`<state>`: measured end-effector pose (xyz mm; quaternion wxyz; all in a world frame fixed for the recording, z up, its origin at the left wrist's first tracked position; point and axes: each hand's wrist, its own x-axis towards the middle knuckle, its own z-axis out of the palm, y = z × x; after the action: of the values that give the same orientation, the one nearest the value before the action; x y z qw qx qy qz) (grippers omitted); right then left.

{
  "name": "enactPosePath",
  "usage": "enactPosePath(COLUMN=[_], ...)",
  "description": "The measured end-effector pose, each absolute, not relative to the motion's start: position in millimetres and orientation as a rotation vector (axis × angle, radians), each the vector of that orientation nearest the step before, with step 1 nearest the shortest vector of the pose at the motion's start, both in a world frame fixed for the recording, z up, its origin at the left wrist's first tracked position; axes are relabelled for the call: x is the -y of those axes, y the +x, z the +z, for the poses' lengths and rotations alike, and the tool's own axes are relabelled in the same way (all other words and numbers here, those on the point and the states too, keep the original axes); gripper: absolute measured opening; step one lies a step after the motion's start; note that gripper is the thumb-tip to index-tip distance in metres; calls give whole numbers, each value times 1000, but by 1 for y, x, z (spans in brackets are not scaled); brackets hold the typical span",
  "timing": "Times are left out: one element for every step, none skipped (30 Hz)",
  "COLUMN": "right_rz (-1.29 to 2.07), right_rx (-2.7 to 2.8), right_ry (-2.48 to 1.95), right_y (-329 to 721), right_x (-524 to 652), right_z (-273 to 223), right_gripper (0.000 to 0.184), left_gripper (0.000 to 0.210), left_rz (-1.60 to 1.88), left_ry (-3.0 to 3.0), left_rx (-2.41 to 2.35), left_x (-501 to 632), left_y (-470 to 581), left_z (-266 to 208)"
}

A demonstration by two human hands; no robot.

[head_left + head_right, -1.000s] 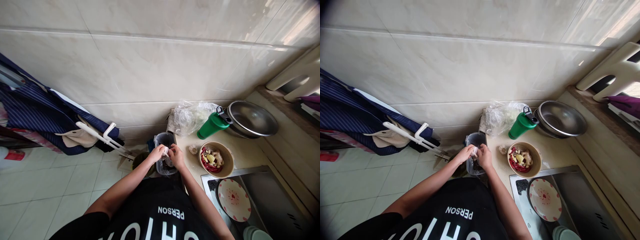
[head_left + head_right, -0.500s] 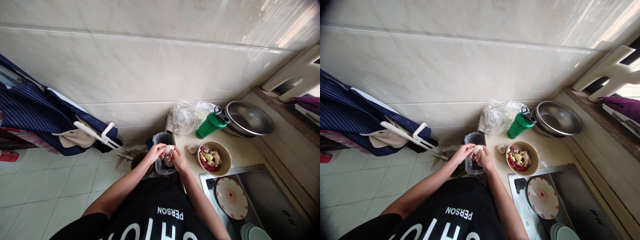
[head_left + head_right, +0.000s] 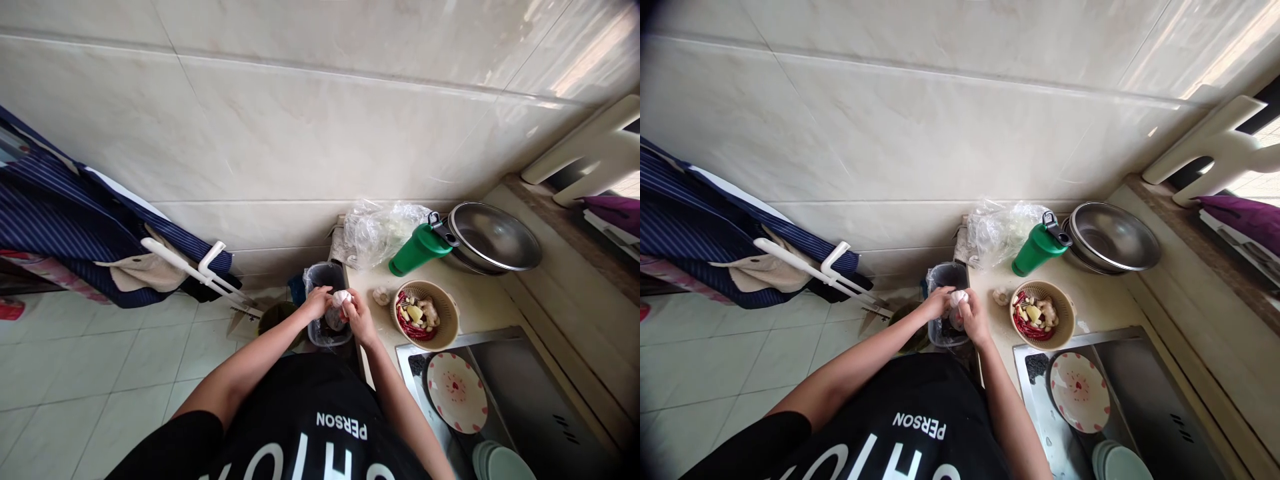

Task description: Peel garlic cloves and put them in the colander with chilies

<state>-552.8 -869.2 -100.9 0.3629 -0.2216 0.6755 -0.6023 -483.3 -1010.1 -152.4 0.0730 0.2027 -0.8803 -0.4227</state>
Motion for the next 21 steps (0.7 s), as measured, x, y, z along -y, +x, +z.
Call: enactPosePath(right_rz=[-1494, -1433, -1372, -1314, -1264, -1225, -1198, -1179, -1167, -1155, -1140, -1118, -1093, -1067, -1040, -1017, -999, -986, -974, -962, -948], right_rx=[-1845, -1957, -2067, -2157, -2216, -2246, -2247, -2231, -2209, -2190, -2183, -2187, -2201, -2222, -2247, -2270, -2291, -2311, -2330, -2349, -2371], right_ry=[-644, -712, -777, -843, -912, -983, -1054, -1122, -1182, -1232, -1268, -1292, -1302, -1304, -1300, -1292, -1285, -1276, -1267, -1259, -1248], right_y=[-553, -554, -555, -556, -556, -557, -557, -557, -557, -556, -555, -554, -553, -551, -548, -546, -543, -540, -536, -534, -531], right_x=[867, 866, 865, 864, 863, 863, 864, 864, 864, 865, 865, 865, 864, 864, 863, 863, 863, 863, 863, 864, 865], right_z=[-103, -104, -104, -104, -102, -100, -97, -94, -90, -87, -85, -83, -82, -82, -81, -81, -81, -81, -81, -81, -81], right_gripper=[31, 31, 31, 31, 30, 29, 28, 28, 28, 28, 27, 27, 26, 25, 24, 24, 23, 23, 22, 22, 21], left_gripper=[20, 23, 27, 31, 32, 33, 34, 34, 34, 34, 34, 35, 35, 34, 35, 35, 35, 35, 34, 34, 32], left_rz=[-1256, -1249, -1263, -1290, -1336, -1413, -1485, -1544, -1599, -1644, -1693, -1752, -1817, -1883, -1952, -2024, -2095, -2159, -2218, -2266, -2301], left_ry=[604, 612, 618, 605, 567, 503, 431, 374, 341, 327, 328, 334, 337, 345, 362, 385, 409, 431, 449, 468, 494], left_rx=[2628, 2600, 2566, 2544, 2530, 2520, 2523, 2527, 2529, 2528, 2516, 2494, 2467, 2435, 2402, 2369, 2336, 2301, 2265, 2228, 2190], left_x=[1009, 1008, 1007, 1006, 1005, 1004, 1004, 1004, 1003, 1003, 1002, 1002, 1001, 1000, 998, 997, 995, 993, 992, 990, 987], left_y=[-483, -483, -482, -480, -478, -476, -475, -473, -471, -469, -468, -466, -465, -463, -461, -459, -457, -456, -454, -453, -452], left_z=[-148, -142, -136, -129, -121, -114, -106, -99, -93, -88, -83, -81, -79, -78, -78, -79, -80, -81, -82, -83, -83])
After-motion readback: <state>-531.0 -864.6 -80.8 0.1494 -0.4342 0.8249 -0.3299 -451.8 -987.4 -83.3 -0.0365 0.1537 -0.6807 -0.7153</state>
